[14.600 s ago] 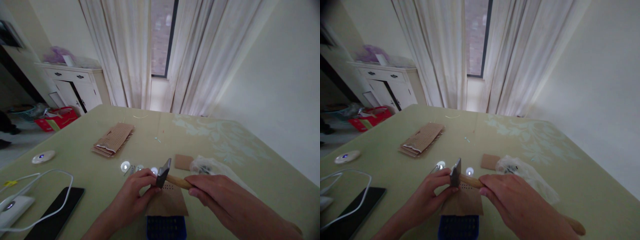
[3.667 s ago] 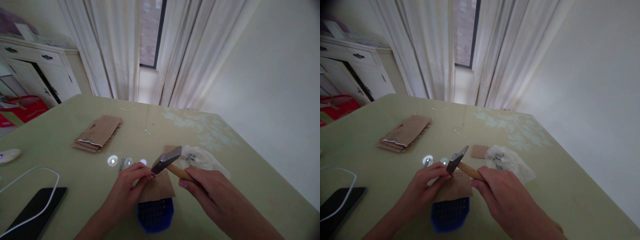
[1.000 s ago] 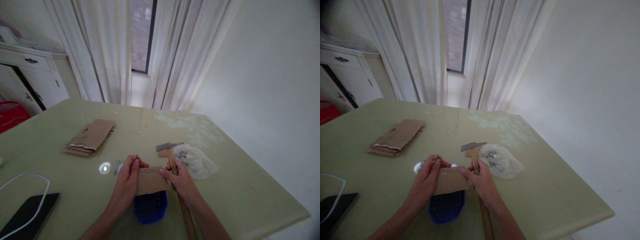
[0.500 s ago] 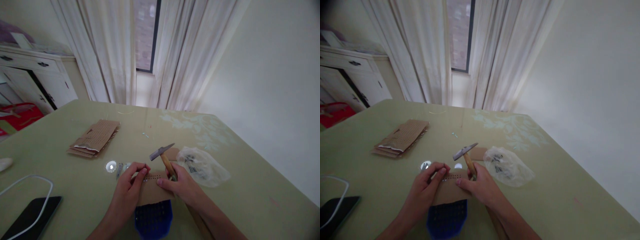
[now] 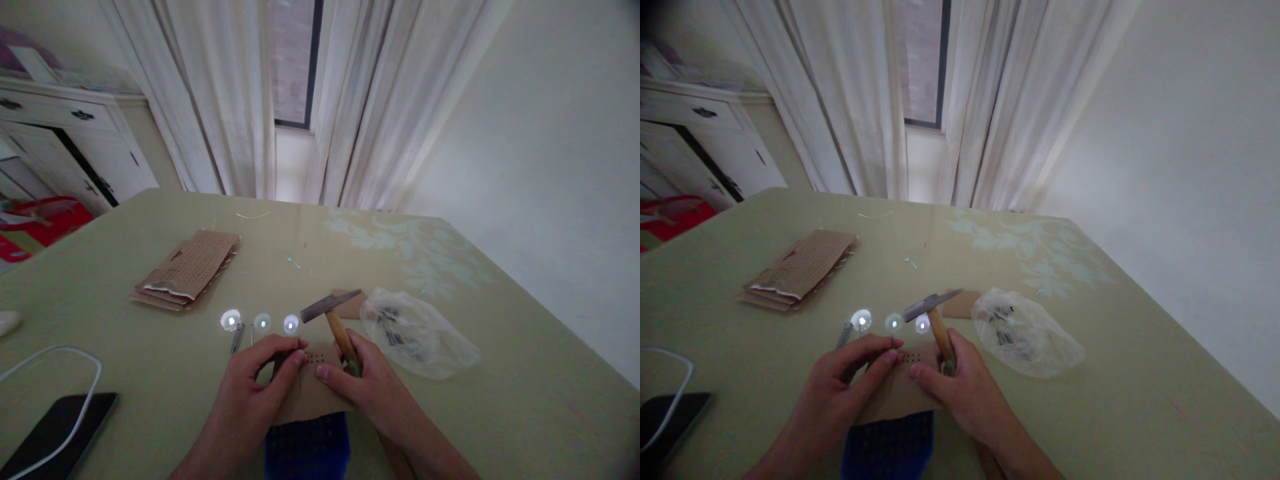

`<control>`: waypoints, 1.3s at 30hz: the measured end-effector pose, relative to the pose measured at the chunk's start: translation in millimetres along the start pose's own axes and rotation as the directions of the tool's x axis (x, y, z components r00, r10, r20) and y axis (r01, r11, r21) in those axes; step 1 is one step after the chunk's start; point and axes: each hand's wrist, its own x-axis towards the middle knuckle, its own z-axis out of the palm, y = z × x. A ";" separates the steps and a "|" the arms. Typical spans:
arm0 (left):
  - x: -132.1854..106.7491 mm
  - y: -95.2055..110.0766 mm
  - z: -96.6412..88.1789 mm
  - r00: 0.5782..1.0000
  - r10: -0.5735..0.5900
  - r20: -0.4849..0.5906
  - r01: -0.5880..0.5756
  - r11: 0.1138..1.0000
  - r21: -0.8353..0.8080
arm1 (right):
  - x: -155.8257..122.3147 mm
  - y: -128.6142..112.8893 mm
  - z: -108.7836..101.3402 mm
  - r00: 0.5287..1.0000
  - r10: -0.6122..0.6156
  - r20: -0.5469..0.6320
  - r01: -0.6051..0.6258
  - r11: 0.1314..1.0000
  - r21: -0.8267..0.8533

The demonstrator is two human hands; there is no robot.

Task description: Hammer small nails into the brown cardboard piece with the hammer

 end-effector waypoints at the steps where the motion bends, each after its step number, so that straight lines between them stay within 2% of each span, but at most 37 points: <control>1: 0.2 1.1 -0.4 1.000 0.016 0.011 -0.016 1.000 0.003 | -0.5 0.1 0.4 1.000 -0.002 0.001 0.002 1.000 0.006; 7: 2.1 9.0 -6.0 0.989 0.139 0.046 -0.141 0.989 0.047 | -1.7 0.3 0.8 1.000 -0.011 0.013 0.011 0.999 0.049; 12: 4.2 9.5 -8.0 0.985 0.156 0.071 -0.162 0.983 0.086 | -2.2 2.1 -0.3 1.000 -0.023 -0.007 0.023 0.999 -0.029; 20: 5.1 9.1 -10.6 0.978 0.181 0.101 -0.194 0.970 0.147 | -2.9 0.2 -0.3 1.000 -0.016 -0.007 0.016 1.000 -0.016; 24: 4.0 8.0 -14.8 0.959 0.221 0.180 -0.254 0.949 0.185 | -2.3 0.9 0.4 1.000 -0.005 0.011 0.005 1.000 0.003; 27: 3.1 6.6 -16.9 0.942 0.236 0.237 -0.284 0.939 0.194 | -2.4 3.1 -1.6 1.000 -0.022 -0.013 0.021 0.993 -0.119; 31: 2.7 7.7 -17.8 0.935 0.257 0.245 -0.309 0.929 0.204 | -10.1 -9.7 -16.7 0.985 -0.136 -0.107 0.082 0.912 -0.402; 33: 2.6 9.5 -18.0 0.936 0.252 0.247 -0.303 0.933 0.194 | -19.6 -27.4 -29.1 0.977 -0.197 -0.088 0.127 0.856 -0.502; 36: 2.9 10.7 -18.4 0.928 0.271 0.255 -0.321 0.930 0.180 | -37.4 -61.2 -45.0 0.964 -0.263 0.020 0.213 0.732 -0.647; 39: 4.1 9.4 -18.9 0.913 0.321 0.253 -0.371 0.911 0.182 | -50.3 -87.2 -49.1 0.941 -0.336 0.051 0.264 0.631 -0.730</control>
